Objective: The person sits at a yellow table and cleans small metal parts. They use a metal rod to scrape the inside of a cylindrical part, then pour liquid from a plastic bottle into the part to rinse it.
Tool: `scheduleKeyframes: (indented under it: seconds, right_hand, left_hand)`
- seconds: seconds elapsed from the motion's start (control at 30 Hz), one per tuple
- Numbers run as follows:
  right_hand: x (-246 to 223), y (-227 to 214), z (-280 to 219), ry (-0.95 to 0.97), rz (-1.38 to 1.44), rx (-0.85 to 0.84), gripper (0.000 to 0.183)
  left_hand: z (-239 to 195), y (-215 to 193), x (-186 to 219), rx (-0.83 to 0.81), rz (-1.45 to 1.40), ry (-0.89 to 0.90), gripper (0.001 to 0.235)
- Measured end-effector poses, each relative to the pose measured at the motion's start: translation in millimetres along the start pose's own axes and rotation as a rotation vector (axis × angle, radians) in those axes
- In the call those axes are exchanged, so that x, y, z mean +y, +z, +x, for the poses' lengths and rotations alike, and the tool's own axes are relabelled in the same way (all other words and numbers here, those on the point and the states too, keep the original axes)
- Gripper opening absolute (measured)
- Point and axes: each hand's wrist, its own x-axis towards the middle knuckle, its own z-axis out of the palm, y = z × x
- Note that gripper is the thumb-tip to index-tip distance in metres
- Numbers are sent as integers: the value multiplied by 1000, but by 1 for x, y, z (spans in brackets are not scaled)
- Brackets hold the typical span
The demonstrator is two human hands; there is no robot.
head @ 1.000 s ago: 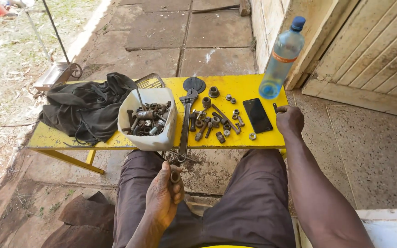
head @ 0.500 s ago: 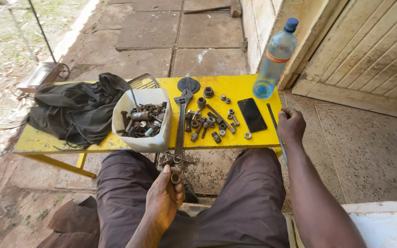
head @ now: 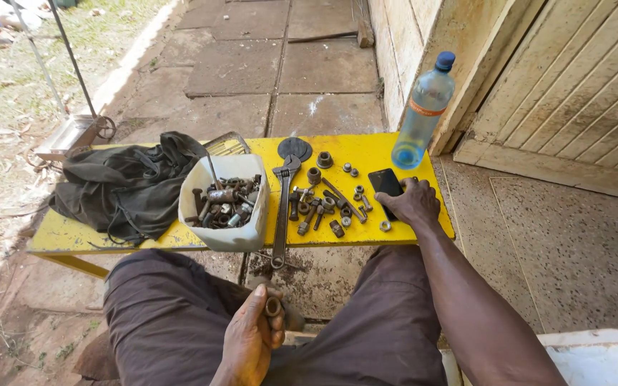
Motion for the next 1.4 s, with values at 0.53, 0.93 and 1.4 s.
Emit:
scheduleKeyframes:
  seconds: [0.53, 0.93, 1.4]
  right_hand:
    - [-26, -32, -4, 100, 51, -131, 104]
    - [-30, -72, 93, -217, 755, 407, 87]
    - [-45, -140, -111, 24, 510, 78, 42]
  left_hand:
    - [50, 5, -18, -106, 8, -93, 40]
    - [56, 10, -14, -181, 19, -34, 37]
    - [66, 10, -18, -156, 206, 2, 73]
